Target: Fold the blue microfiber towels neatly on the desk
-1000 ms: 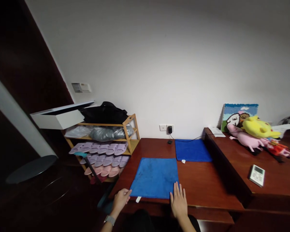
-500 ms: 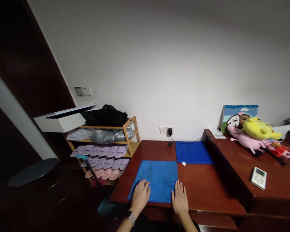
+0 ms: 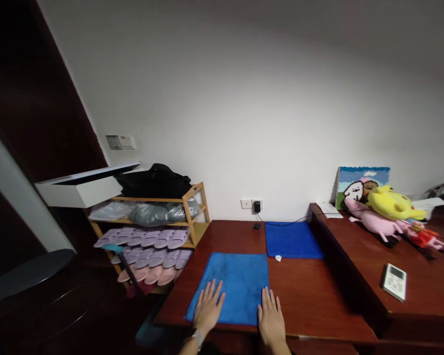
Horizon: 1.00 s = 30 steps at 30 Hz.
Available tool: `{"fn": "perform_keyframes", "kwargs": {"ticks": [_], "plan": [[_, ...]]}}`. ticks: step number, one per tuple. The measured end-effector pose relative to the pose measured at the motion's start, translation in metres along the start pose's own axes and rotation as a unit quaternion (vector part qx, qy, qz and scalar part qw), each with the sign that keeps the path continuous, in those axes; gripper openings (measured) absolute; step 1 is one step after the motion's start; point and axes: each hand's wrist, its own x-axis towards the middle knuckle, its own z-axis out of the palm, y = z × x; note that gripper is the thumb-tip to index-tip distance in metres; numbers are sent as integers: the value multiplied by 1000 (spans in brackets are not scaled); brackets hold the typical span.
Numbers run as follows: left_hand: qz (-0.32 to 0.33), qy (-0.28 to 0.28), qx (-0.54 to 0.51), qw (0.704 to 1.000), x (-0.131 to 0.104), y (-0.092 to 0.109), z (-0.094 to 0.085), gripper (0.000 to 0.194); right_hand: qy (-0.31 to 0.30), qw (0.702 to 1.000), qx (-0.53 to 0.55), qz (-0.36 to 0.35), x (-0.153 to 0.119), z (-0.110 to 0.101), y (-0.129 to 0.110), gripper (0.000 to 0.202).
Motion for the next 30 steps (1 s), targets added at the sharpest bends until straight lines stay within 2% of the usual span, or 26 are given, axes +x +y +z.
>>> {"fn": "perform_keyframes", "kwargs": {"ticks": [3,5,10,13,15,18,21,23,25,27,28,30], "plan": [[-39,-9,22,999,-7,-44,-14,65,-16,1000,-6,17,-5,3,-3,64],[-33,-14,23,999,-14,-58,-16,67,-36,999,-12,30,-6,2,-8,65],[-30,-14,23,999,-27,-59,-10,69,-30,998,-19,54,19,-17,-22,67],[-35,-23,25,999,-26,-59,-12,69,-46,996,-44,61,43,-29,-25,66],[-45,-26,28,998,-21,-57,-16,69,-63,994,-58,74,53,-28,-24,67],[-30,12,17,999,-7,-33,-18,68,-56,993,-66,80,57,-17,-20,69],[81,37,-30,996,8,22,-12,65,-41,995,-62,73,56,-5,-15,70],[167,23,-67,983,15,63,-2,63,-37,995,-61,67,55,1,-12,70],[208,7,-96,973,20,93,9,60,-36,995,-65,63,56,3,-10,70],[204,-4,-108,973,24,103,18,59,-36,995,-69,62,57,5,-8,70],[191,-7,-106,976,27,99,20,59,-36,995,-69,63,57,6,-8,70],[145,-7,-88,985,32,76,18,61,-33,995,-63,68,57,7,-7,71]]}}
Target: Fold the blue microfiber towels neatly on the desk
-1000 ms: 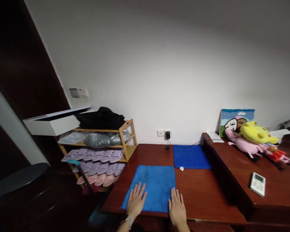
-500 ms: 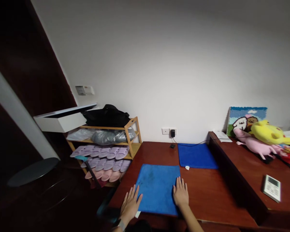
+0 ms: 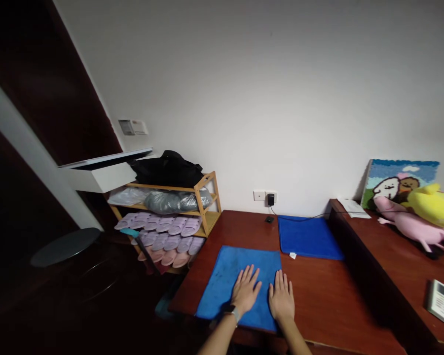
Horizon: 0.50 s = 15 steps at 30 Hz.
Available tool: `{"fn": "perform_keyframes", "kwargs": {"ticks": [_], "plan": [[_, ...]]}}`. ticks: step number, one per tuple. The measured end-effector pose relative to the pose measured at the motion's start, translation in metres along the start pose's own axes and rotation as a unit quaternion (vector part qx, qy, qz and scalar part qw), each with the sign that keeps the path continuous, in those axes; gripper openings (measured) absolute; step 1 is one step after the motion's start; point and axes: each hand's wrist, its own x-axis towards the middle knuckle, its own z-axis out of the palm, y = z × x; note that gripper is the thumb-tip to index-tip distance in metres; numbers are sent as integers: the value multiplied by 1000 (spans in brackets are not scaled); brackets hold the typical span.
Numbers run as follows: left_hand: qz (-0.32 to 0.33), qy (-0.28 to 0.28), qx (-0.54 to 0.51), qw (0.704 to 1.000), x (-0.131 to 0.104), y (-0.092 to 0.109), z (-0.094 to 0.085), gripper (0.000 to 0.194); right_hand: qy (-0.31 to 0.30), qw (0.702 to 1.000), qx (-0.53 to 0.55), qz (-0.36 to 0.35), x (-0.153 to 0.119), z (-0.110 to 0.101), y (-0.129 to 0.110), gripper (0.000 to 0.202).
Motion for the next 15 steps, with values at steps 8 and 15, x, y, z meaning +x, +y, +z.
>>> {"fn": "perform_keyframes", "kwargs": {"ticks": [8,15], "plan": [[-165,34,82,982,-33,-113,-48,66,-17,999,-28,16,1,-6,-4,71],[-157,37,100,982,-38,-117,-41,70,-12,1000,17,5,46,-41,-15,66]]}}
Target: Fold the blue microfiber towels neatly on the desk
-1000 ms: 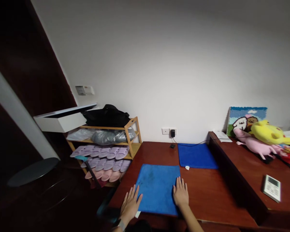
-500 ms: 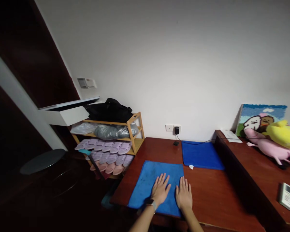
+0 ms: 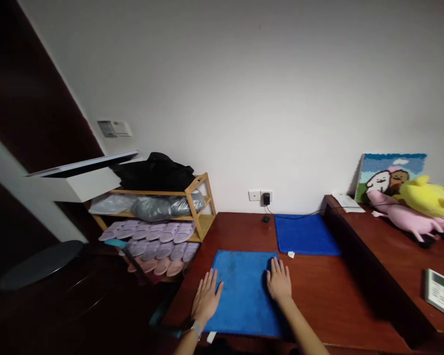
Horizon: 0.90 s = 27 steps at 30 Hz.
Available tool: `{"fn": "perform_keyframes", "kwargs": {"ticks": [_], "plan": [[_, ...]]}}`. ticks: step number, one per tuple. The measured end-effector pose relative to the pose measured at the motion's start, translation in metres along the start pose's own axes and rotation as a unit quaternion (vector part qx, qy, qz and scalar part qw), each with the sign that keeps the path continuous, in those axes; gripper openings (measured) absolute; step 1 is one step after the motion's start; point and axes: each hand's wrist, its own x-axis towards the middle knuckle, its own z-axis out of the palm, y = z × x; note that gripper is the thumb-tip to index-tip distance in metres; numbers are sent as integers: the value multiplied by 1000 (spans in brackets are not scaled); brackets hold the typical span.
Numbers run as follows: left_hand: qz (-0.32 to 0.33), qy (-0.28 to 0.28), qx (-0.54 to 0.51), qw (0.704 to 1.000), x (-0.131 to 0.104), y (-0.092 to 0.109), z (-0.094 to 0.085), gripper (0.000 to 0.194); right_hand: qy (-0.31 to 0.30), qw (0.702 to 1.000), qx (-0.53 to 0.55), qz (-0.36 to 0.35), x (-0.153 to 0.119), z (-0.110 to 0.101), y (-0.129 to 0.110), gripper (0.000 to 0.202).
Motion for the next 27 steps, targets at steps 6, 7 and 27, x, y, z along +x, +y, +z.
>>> {"fn": "perform_keyframes", "kwargs": {"ticks": [6,7,27], "plan": [[2,-7,3,1000,6,-11,7,70,-18,1000,14,17,33,1,-4,65],[3,-13,7,1000,8,-13,8,70,-16,1000,16,19,34,5,-3,66],[138,-19,-56,989,91,65,35,66,8,1000,-30,-1,42,41,10,67]]}}
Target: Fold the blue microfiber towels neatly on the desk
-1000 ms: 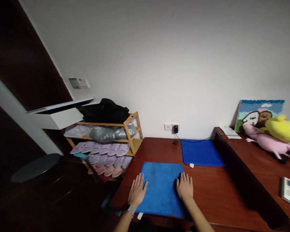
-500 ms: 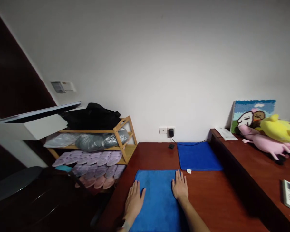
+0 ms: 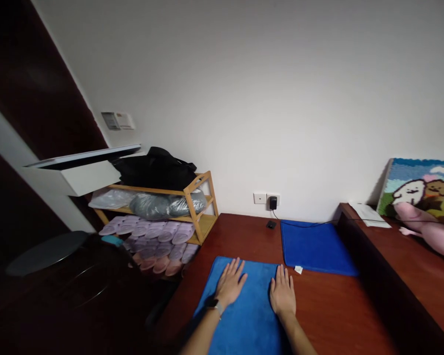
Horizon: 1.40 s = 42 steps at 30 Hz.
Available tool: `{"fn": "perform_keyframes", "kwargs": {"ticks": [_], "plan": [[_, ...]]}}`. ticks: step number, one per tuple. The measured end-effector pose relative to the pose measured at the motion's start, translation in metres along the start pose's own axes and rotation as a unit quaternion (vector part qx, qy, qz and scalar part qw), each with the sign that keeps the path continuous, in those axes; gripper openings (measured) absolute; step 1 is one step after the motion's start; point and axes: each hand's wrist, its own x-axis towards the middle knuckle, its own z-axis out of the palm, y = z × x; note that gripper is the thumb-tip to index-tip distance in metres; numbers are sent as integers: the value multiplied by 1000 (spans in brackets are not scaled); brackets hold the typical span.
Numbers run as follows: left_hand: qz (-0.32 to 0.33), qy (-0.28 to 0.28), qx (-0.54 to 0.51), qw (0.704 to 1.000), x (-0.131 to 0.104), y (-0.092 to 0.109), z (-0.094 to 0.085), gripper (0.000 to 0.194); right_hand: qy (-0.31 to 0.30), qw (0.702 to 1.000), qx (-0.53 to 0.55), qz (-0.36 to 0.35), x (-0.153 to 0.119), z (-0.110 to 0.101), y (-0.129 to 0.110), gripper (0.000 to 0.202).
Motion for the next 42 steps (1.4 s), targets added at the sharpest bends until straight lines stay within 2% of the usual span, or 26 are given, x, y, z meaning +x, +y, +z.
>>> {"fn": "perform_keyframes", "kwargs": {"ticks": [3,5,8,11,14,16,17,19,20,22,23,25,30,33,39,42], "plan": [[-58,-6,34,998,-4,-48,-19,71,0,1000,0,3,0,1,-1,66],[-71,-9,41,997,-5,-68,-27,71,0,1000,3,2,0,1,-1,66],[-69,-13,44,997,-5,-81,-33,68,-6,1000,5,7,0,-2,-2,66],[-62,-9,45,997,-3,-80,-37,67,-12,1000,0,14,-1,-8,-4,66],[-44,19,47,998,1,-55,-41,67,-12,1000,2,14,-1,-12,-6,65],[5,47,38,998,3,-18,-36,64,-8,1000,8,11,-1,-13,-6,65],[39,57,28,997,3,4,-31,63,-6,1000,10,11,-1,-13,-6,65],[113,38,-1,993,-1,50,-16,61,-7,1000,8,10,-1,-13,-6,64],[122,33,-15,992,-3,69,-7,61,-8,1000,4,7,-1,-13,-5,64],[119,18,-31,992,-8,92,6,61,-10,1000,-5,-1,-2,-13,-5,64],[109,13,-33,993,-11,93,9,61,-9,1000,-7,-3,-2,-13,-5,64],[84,4,-29,996,-17,79,7,63,-8,1000,-8,1,-2,-13,-5,64],[-21,11,9,1000,-30,-2,-12,69,-3,1000,1,15,-2,-15,-8,65],[-42,21,25,999,-32,-37,-15,70,-6,1000,12,25,0,-16,-16,65],[-57,14,40,997,-28,-66,-17,71,-6,999,43,17,7,-17,-46,64],[-67,6,50,996,-26,-76,-21,71,15,998,55,-1,13,-20,-46,63]]}}
